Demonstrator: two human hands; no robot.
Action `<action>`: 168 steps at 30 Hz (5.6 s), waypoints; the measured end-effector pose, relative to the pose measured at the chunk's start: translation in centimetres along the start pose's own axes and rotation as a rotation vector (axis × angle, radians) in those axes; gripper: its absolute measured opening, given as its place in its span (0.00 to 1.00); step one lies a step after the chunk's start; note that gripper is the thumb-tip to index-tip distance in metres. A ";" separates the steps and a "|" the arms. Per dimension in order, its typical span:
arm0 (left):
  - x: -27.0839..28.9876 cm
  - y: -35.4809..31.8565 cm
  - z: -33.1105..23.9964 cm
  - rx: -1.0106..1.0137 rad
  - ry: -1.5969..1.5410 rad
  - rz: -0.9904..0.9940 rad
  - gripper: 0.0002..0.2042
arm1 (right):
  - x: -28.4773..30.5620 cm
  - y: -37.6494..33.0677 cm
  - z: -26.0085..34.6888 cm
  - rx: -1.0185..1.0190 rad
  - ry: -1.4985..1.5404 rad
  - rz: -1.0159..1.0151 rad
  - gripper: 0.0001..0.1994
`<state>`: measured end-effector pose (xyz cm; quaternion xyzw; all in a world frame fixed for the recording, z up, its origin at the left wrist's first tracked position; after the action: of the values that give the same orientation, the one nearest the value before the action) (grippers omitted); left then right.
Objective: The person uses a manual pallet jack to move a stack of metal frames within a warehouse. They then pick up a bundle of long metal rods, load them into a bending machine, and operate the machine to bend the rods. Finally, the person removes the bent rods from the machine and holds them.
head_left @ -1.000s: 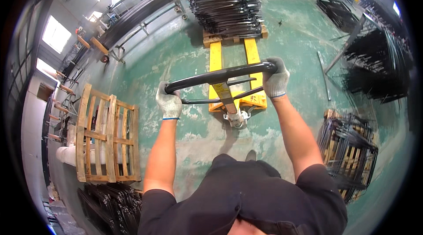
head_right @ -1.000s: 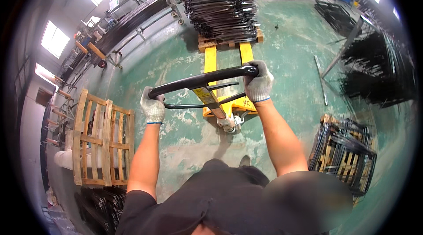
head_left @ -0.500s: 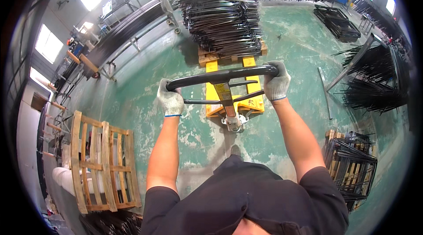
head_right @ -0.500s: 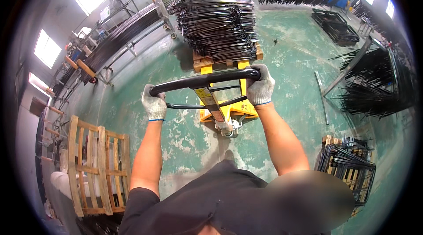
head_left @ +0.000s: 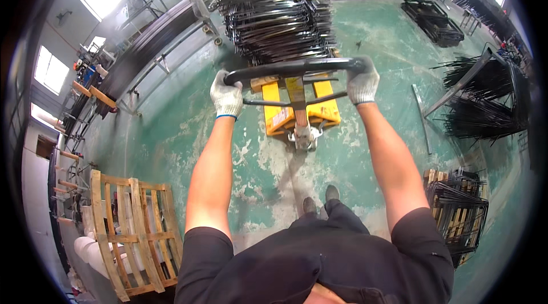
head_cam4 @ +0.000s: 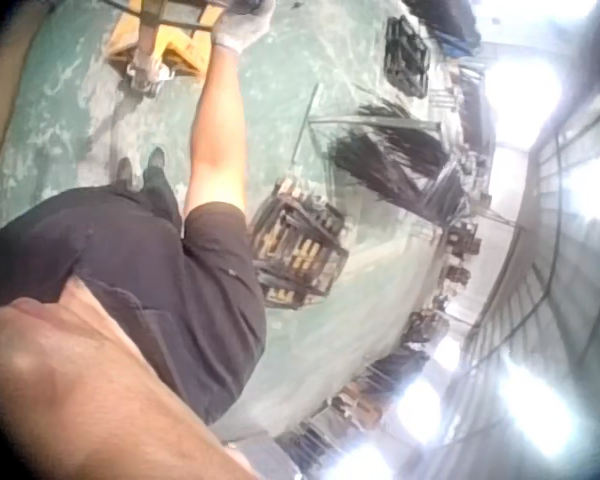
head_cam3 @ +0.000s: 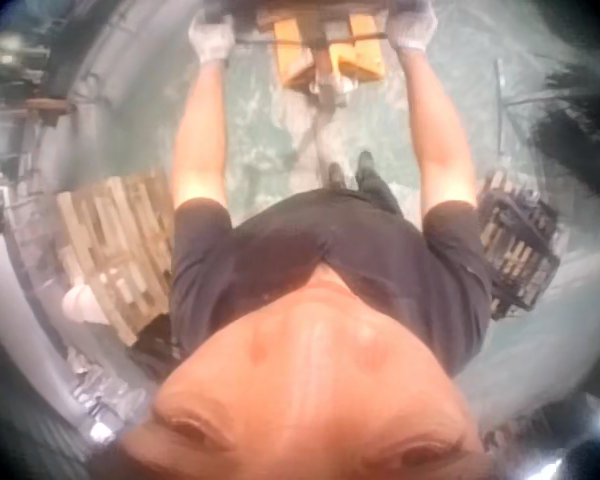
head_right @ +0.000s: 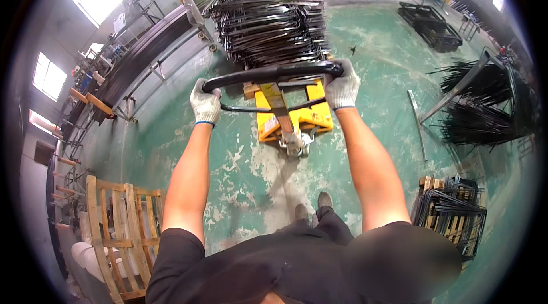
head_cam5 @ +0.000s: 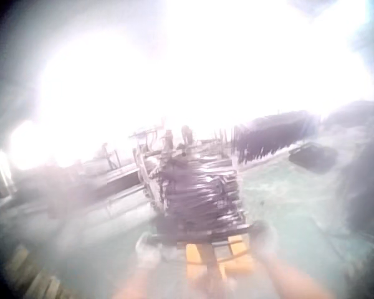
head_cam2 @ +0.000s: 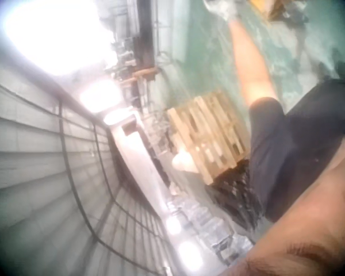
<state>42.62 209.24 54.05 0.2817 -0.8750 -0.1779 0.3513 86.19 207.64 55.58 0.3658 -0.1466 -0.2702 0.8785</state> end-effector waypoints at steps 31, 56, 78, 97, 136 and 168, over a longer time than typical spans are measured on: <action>-1.8 -32.8 0.4 -0.561 0.623 0.898 0.04 | 5.1 -22.5 -4.6 -0.618 -0.473 1.705 0.44; -2.8 -25.6 -4.9 -0.402 0.640 0.598 0.03 | 5.3 -14.9 0.6 -0.207 -0.667 1.446 0.13; -5.1 -36.7 2.4 -0.349 0.951 1.069 0.11 | 8.4 -27.1 -1.7 -0.261 -0.609 1.621 0.13; -10.9 -38.7 -3.5 -0.162 0.799 0.768 0.04 | 12.8 -23.1 -11.0 0.044 -0.620 1.514 0.13; -1.4 -65.4 2.0 1.192 0.302 0.368 0.15 | 10.5 -28.7 -18.5 -0.248 -0.438 1.921 0.21; -2.4 -65.6 1.6 1.197 0.274 0.459 0.14 | 8.7 -31.7 -37.1 -0.147 -0.439 1.976 0.32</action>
<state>67.07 159.86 18.28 0.2548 -0.8081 0.4566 0.2712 98.46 204.90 7.64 -0.0317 -0.5247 0.5076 0.6827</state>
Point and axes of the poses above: each hand's wrist, its own y-axis towards the middle knuckle, its own x-axis out of the back of the hand, z = x × y, the point moved 6 cm from there along y, towards the middle knuckle, and after that the axes turned 11 degrees about y, right-handed, at the moved point
